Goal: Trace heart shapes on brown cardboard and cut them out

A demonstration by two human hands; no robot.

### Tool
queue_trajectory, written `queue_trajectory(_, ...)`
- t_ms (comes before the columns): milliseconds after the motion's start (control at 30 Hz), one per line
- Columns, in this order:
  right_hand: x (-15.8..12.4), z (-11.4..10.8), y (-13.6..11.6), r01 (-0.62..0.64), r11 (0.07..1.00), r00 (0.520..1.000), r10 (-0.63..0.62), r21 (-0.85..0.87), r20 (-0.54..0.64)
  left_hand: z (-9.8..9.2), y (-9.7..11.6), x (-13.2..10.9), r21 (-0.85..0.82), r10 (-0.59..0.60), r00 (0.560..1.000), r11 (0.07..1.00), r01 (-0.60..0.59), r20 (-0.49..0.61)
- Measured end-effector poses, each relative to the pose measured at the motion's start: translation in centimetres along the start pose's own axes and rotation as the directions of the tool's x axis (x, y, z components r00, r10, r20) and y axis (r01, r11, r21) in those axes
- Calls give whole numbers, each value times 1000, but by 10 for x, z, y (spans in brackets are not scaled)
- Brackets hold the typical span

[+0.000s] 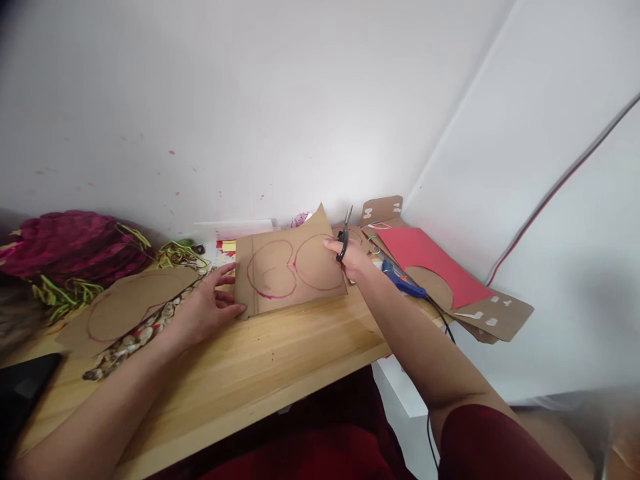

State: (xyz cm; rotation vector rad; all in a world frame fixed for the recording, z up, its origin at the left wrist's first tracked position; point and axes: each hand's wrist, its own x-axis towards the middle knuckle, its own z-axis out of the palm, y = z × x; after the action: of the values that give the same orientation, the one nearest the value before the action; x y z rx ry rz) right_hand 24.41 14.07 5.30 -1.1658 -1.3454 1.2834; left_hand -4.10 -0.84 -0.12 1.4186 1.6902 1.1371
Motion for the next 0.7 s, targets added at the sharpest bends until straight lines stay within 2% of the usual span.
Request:
queue_trajectory(100,-14,5,-2,-13,996,998,8,83,69,-3,3,0,-91,-26,999,995,29,38)
queue_trajectory(200,-25,11,-10,44,980,997,-56,196,55,-11,10,1,-326,-53,998,944,43,-21)
queue_trajectory(267,-31,16,-19,108,948,993,-116,300,11,-18,16,2,-537,-82,990,843,6,-117)
queue_trajectory(333,-36,24,-28,162,915,987,-158,369,-40,-22,22,2,-708,-123,978,706,-34,-169)
queue_trajectory(367,-38,30,-31,190,904,982,-177,382,-71,-23,25,0,-763,-138,978,645,-33,-158)
queue_trajectory(433,-44,47,-33,259,878,965,-216,403,-150,-19,31,-5,-820,-119,991,572,13,-67)
queue_trajectory(500,-51,69,-29,306,842,949,-231,444,-216,-9,35,-13,-802,-45,998,594,62,44)
queue_trajectory(567,-59,92,-19,290,823,954,-209,489,-215,2,38,-19,-736,14,995,674,65,100)
queue_trajectory(633,-65,108,-7,245,835,969,-194,493,-153,9,38,-20,-734,-1,995,675,72,97)
queue_trajectory(700,-64,113,4,208,867,978,-179,452,-106,7,37,-16,-745,-35,998,665,57,45)
